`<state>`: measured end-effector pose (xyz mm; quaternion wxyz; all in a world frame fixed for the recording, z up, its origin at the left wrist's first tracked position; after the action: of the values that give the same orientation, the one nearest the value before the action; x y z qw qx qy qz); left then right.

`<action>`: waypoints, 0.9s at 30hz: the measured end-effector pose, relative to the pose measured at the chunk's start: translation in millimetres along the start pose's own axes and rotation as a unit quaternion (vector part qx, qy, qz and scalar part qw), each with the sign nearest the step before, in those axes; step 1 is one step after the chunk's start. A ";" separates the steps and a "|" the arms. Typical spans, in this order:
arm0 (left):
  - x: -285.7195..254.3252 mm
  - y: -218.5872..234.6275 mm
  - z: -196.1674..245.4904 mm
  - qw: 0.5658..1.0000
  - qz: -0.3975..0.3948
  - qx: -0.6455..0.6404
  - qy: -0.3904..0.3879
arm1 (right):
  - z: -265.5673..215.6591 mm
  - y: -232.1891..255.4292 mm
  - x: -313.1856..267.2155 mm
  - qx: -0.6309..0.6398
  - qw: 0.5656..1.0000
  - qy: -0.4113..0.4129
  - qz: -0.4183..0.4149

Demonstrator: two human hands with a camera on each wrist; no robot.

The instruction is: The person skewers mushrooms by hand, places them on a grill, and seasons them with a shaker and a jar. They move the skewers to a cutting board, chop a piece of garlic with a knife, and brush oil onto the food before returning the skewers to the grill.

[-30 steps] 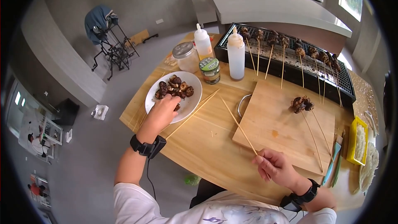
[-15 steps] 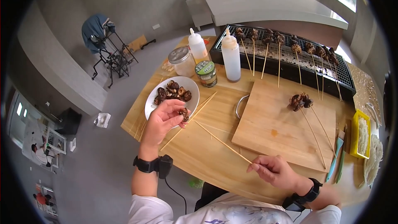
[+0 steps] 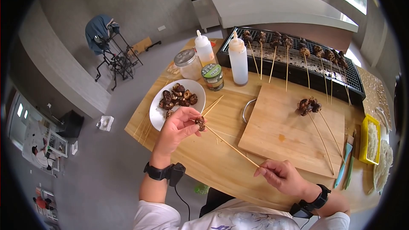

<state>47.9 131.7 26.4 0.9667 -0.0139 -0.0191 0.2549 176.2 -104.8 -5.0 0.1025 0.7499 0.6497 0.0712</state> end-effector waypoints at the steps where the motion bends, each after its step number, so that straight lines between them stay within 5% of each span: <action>1: -0.2 0.1 -0.4 1.000 -0.001 -0.003 0.000 | -0.3 0.3 0.4 -0.006 1.000 0.001 0.001; 27: -7.5 -8.5 -1.4 0.996 0.033 0.082 -0.026 | -9.4 1.2 1.2 -0.093 0.994 0.037 0.039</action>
<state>45.7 120.5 25.1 0.9548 0.0715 -0.0232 0.2876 175.3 -103.2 4.5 0.1447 0.7589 0.6136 0.1633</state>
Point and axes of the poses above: each hand's wrist, its own x-axis towards the middle knuckle, its own y-axis out of the back of the hand, z = x × y, the point moved 6 cm from there along x, towards the middle knuckle, and after that the axes turned 5 degrees about y, right-handed, at the moved point
